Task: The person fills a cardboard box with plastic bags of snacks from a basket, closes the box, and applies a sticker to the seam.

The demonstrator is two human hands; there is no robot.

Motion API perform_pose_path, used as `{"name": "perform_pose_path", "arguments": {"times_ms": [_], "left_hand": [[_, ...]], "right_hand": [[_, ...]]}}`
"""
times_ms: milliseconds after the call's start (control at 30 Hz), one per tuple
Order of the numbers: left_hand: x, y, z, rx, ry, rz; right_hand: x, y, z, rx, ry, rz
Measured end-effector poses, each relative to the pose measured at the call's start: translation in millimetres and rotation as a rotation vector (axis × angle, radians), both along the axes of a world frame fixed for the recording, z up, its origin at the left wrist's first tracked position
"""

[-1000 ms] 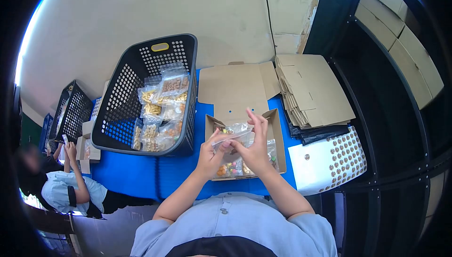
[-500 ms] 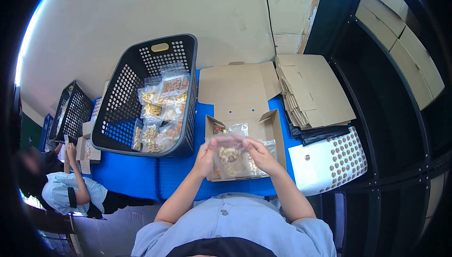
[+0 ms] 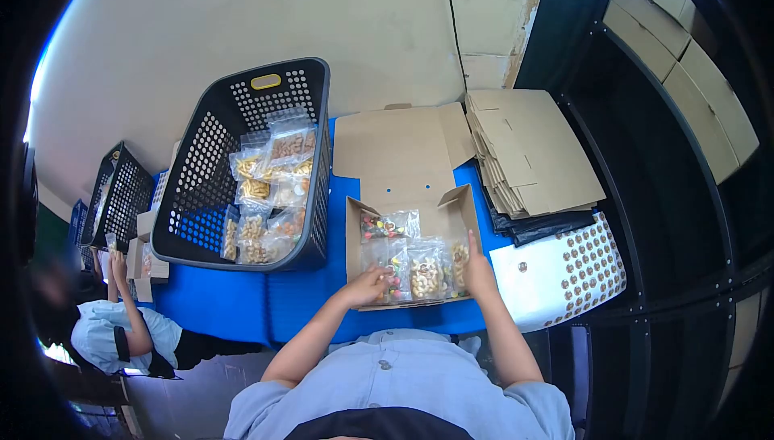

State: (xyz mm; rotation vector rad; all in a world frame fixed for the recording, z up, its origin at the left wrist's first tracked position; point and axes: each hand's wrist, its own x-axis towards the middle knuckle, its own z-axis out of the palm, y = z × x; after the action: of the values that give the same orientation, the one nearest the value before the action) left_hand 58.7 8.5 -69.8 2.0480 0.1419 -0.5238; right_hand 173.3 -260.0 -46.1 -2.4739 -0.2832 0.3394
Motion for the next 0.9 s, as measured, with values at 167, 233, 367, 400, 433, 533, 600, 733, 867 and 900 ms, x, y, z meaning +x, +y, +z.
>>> {"name": "perform_pose_path", "arguments": {"times_ms": [167,233,367,400,433,533,600,733,867,900], "left_hand": [[-1,-2,25,-0.004,-0.162,-0.041],[-2,-3,76,0.009,-0.247,-0.051],[-4,6,183,-0.095,-0.378,-0.258],[-6,12,202,-0.092,-0.507,-0.347],[-7,20,224,-0.094,-0.507,-0.329],[-3,56,277,0.102,-0.738,-0.321],[8,84,297,0.202,-0.728,-0.193],[51,153,286,0.472,-0.786,-0.006],[93,219,228,0.64,-0.345,-0.045],[104,235,207,0.705,-0.227,-0.103]], "right_hand": [[-10,0,-19,-0.179,0.034,-0.045],[-17,2,-33,-0.221,-0.155,0.007],[-23,19,-13,-0.491,-0.548,0.197],[-20,20,-19,-0.495,-0.561,0.2],[-15,20,-27,-0.496,-0.564,0.218],[-1,20,-46,-0.582,-0.342,0.298],[7,26,-51,-0.519,-0.366,0.261],[15,64,6,-0.258,-0.475,0.197],[30,110,62,-0.044,-0.572,0.193],[34,121,73,-0.039,-0.575,0.194]]}}
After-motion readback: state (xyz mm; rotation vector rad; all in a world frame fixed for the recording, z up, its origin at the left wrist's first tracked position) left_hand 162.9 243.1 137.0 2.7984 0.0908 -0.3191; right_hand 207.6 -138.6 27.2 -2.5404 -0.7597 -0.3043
